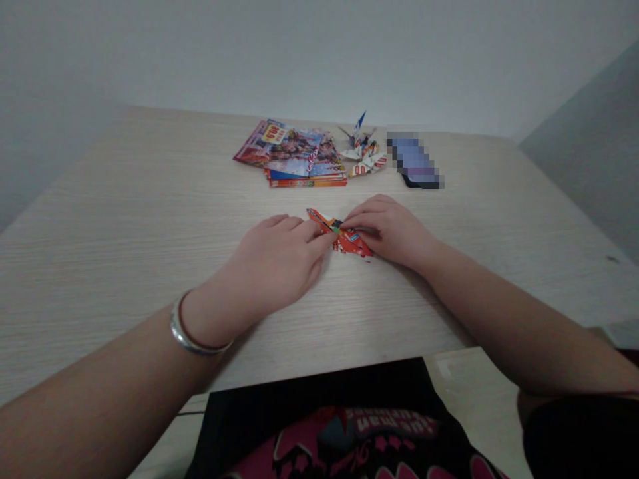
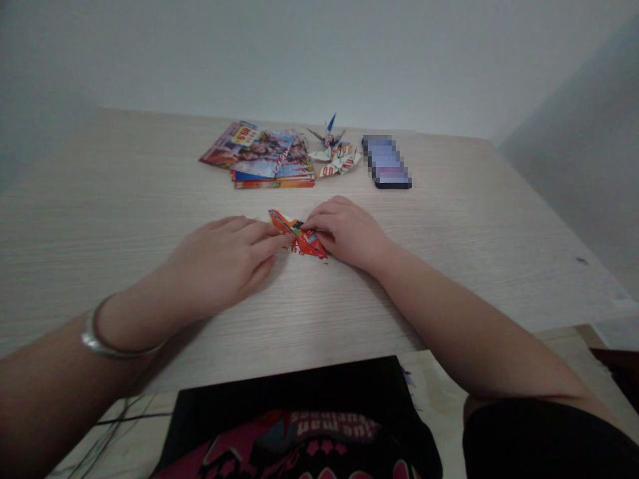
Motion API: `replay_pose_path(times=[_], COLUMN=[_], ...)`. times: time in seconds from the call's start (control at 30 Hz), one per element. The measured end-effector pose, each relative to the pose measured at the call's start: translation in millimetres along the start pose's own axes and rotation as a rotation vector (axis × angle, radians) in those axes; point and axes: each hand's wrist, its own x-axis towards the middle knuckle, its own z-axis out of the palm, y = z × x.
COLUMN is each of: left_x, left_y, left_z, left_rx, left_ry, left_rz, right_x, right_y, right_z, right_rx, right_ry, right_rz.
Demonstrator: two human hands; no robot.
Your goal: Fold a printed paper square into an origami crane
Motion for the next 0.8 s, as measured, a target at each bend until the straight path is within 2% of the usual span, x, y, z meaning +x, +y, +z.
replay_pose_path(times=[0.23, 0.43, 0.67, 0.8], left_x=[3.3, 3.9, 5.9, 5.0], left_y=[-5.0, -7.7, -25.2, -30.6], left_z=[-0.8, 1.1, 18.6, 27.6], left_rx=[-0.086, -0.081, -0.204, -0.201], left_ry=[-0.017, -0.003, 0.077, 0.137], left_rz=[0.005, 0.026, 0.158, 0.095], right_x=[-5.9, -4.6, -4.3, -5.4], right_y=[-12.8, -11.3, -10.3, -10.9], right_z=[-7.2, -10.3, -11.1, -8.4], right_rx=[-0.107, -0.178, -0.207, -0.182], right_ry=[-0.023, -0.058, -0.062, -0.047], right_rz=[-0.065, -0.117, -0.283, -0.283])
